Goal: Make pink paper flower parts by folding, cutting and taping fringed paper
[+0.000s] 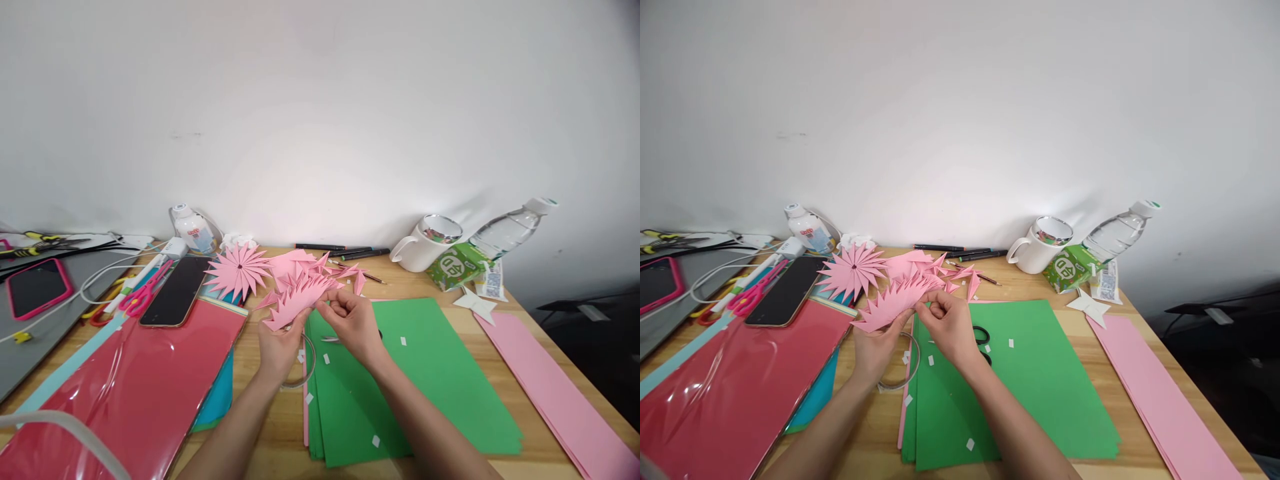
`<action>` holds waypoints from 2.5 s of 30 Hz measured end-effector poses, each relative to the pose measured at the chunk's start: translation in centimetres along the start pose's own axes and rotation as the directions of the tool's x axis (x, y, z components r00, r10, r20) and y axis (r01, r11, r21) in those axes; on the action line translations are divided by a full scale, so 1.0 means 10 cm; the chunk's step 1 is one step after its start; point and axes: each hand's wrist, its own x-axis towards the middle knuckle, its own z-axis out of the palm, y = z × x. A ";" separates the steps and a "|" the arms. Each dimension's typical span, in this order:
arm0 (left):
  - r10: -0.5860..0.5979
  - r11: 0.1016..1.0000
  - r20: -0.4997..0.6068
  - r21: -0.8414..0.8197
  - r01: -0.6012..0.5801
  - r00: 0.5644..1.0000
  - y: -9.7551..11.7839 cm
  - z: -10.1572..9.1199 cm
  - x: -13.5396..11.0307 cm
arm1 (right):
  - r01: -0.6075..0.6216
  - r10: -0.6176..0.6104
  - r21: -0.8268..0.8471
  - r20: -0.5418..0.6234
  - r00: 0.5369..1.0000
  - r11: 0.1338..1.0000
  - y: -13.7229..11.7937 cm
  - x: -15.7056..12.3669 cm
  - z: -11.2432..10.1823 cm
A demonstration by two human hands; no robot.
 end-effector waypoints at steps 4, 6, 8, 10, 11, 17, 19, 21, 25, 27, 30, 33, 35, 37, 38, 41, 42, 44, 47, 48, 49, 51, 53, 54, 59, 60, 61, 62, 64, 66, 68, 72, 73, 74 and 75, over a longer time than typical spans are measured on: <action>-0.015 1.000 0.000 -0.007 0.015 1.000 0.00 0.00 -0.01 | 0.002 -0.002 -0.002 0.000 1.000 1.000 0.02 0.00 0.00; -0.026 1.000 -0.001 -0.004 0.026 1.000 0.01 0.00 -0.01 | 0.004 -0.004 -0.008 -0.003 1.000 1.000 0.02 0.00 0.00; -0.030 1.000 -0.004 -0.001 0.030 1.000 0.03 0.00 -0.01 | 0.007 -0.007 -0.015 -0.008 1.000 1.000 0.02 0.00 0.00; -0.031 1.000 -0.006 -0.004 0.031 1.000 0.04 0.00 -0.01 | 0.012 -0.012 -0.025 -0.013 1.000 1.000 0.01 0.00 0.00; -0.031 1.000 -0.006 -0.005 0.031 1.000 0.04 0.00 -0.01 | 0.015 -0.015 -0.030 -0.012 1.000 0.999 0.01 0.00 -0.01; -0.044 0.999 0.005 -0.016 0.044 0.999 -0.02 0.00 0.00 | 0.017 -0.016 -0.038 0.022 1.000 0.999 -0.01 -0.01 -0.02; -0.045 0.999 -0.002 -0.018 0.045 0.999 -0.03 0.00 0.00 | 0.020 -0.019 -0.045 0.034 0.999 0.999 -0.02 -0.01 -0.03; -0.045 0.999 0.003 -0.018 0.045 0.999 -0.02 0.00 0.00 | 0.024 -0.022 -0.059 0.041 0.999 0.998 -0.02 -0.01 -0.04; -0.058 0.998 0.025 -0.013 0.058 0.998 0.01 0.00 0.00 | 0.030 -0.026 -0.075 0.055 0.998 0.997 -0.03 -0.01 -0.05; -0.063 0.998 0.032 -0.019 0.064 0.997 0.02 0.00 0.00 | 0.043 -0.039 -0.082 0.054 0.998 0.996 -0.03 -0.01 -0.05; -0.061 0.998 0.042 -0.029 0.062 0.997 0.02 0.00 0.00 | 0.075 -0.071 -0.108 0.039 0.997 0.991 -0.02 -0.01 -0.05; -0.065 0.997 0.061 -0.028 0.067 0.996 0.01 0.00 0.01 | 0.109 -0.105 -0.149 0.031 0.994 0.983 0.01 0.00 -0.05; -0.069 0.997 0.067 -0.021 0.070 0.995 0.00 0.00 0.01 | 0.131 -0.126 -0.182 0.040 0.991 0.975 0.03 0.00 -0.05; -0.076 0.997 0.078 -0.016 0.077 0.994 0.00 -0.01 0.02 | 0.155 -0.146 -0.220 0.055 0.988 0.963 0.04 0.00 -0.05; -0.080 0.996 0.087 -0.018 0.082 0.993 0.00 -0.02 0.02 | 0.166 -0.155 -0.237 0.062 0.986 0.957 0.04 0.00 -0.06; -0.094 0.994 0.115 -0.043 0.100 0.989 -0.01 -0.03 0.03 | 0.194 -0.180 -0.272 0.078 0.981 0.942 0.04 0.00 -0.07; -0.097 0.993 0.124 -0.055 0.104 0.988 -0.02 -0.03 0.03 | 0.201 -0.185 -0.278 0.082 0.979 0.939 0.04 0.00 -0.07; -0.105 0.989 0.139 -0.087 0.117 0.985 -0.03 -0.03 0.03 | 0.211 -0.194 -0.285 0.087 0.977 0.935 0.04 0.00 -0.08; -0.126 0.981 0.144 -0.131 0.145 0.982 -0.05 -0.03 0.03 | 0.219 -0.200 -0.287 0.096 0.975 0.932 0.04 0.00 -0.09; -0.133 0.978 0.147 -0.143 0.154 0.980 -0.06 -0.03 0.04 | 0.219 -0.199 -0.287 0.098 0.975 0.933 0.04 0.00 -0.09; -0.138 0.975 0.152 -0.152 0.161 0.979 -0.06 -0.03 0.04 | 0.217 -0.197 -0.285 0.101 0.975 0.934 0.04 0.00 -0.09; -0.143 0.972 0.164 -0.163 0.170 0.976 -0.06 -0.03 0.04 | 0.209 -0.187 -0.280 0.106 0.977 0.937 0.04 0.00 -0.09; -0.143 0.972 0.163 -0.162 0.169 0.976 -0.05 -0.03 0.04 | 0.205 -0.181 -0.282 0.107 0.978 0.937 0.04 0.00 -0.09; -0.139 0.974 0.153 -0.160 0.164 0.978 -0.05 -0.03 0.03 | 0.205 -0.182 -0.286 0.105 0.978 0.936 0.04 0.00 -0.09; -0.130 0.980 0.154 -0.129 0.150 0.980 -0.04 -0.04 0.03 | 0.236 -0.224 -0.327 0.075 0.972 0.915 0.05 0.00 -0.08; -0.132 0.981 0.152 -0.123 0.151 0.980 -0.04 -0.04 0.03 | 0.244 -0.235 -0.336 0.070 0.970 0.909 0.06 0.00 -0.08; -0.131 0.981 0.149 -0.120 0.149 0.980 -0.04 -0.04 0.03 | 0.252 -0.244 -0.345 0.068 0.967 0.904 0.06 0.00 -0.08; -0.130 0.982 0.146 -0.115 0.147 0.981 -0.03 -0.04 0.04 | 0.260 -0.253 -0.353 0.067 0.965 0.899 0.06 0.00 -0.08; -0.124 0.986 0.147 -0.096 0.139 0.981 -0.03 -0.04 0.04 | 0.281 -0.276 -0.374 0.066 0.959 0.884 0.07 -0.01 -0.07; -0.111 0.990 0.155 -0.070 0.123 0.982 -0.02 -0.04 0.04 | 0.307 -0.313 -0.404 0.053 0.948 0.862 0.08 -0.01 -0.06; -0.097 0.993 0.157 -0.054 0.107 0.983 -0.02 -0.05 0.05 | 0.333 -0.357 -0.439 0.028 0.933 0.835 0.09 -0.02 -0.04; -0.097 0.994 0.146 -0.037 0.104 0.984 -0.02 -0.05 0.06 | 0.373 -0.436 -0.503 -0.009 0.900 0.779 0.11 -0.03 0.00; -0.100 0.994 0.144 -0.030 0.105 0.984 -0.02 -0.05 0.06 | 0.377 -0.449 -0.515 -0.017 0.894 0.770 0.11 -0.04 0.01; -0.100 0.994 0.144 -0.025 0.104 0.984 -0.02 -0.05 0.06 | 0.377 -0.458 -0.526 -0.027 0.888 0.762 0.12 -0.04 0.01; -0.097 0.995 0.144 -0.021 0.101 0.985 -0.01 -0.05 0.07 | 0.376 -0.467 -0.536 -0.039 0.883 0.756 0.12 -0.04 0.02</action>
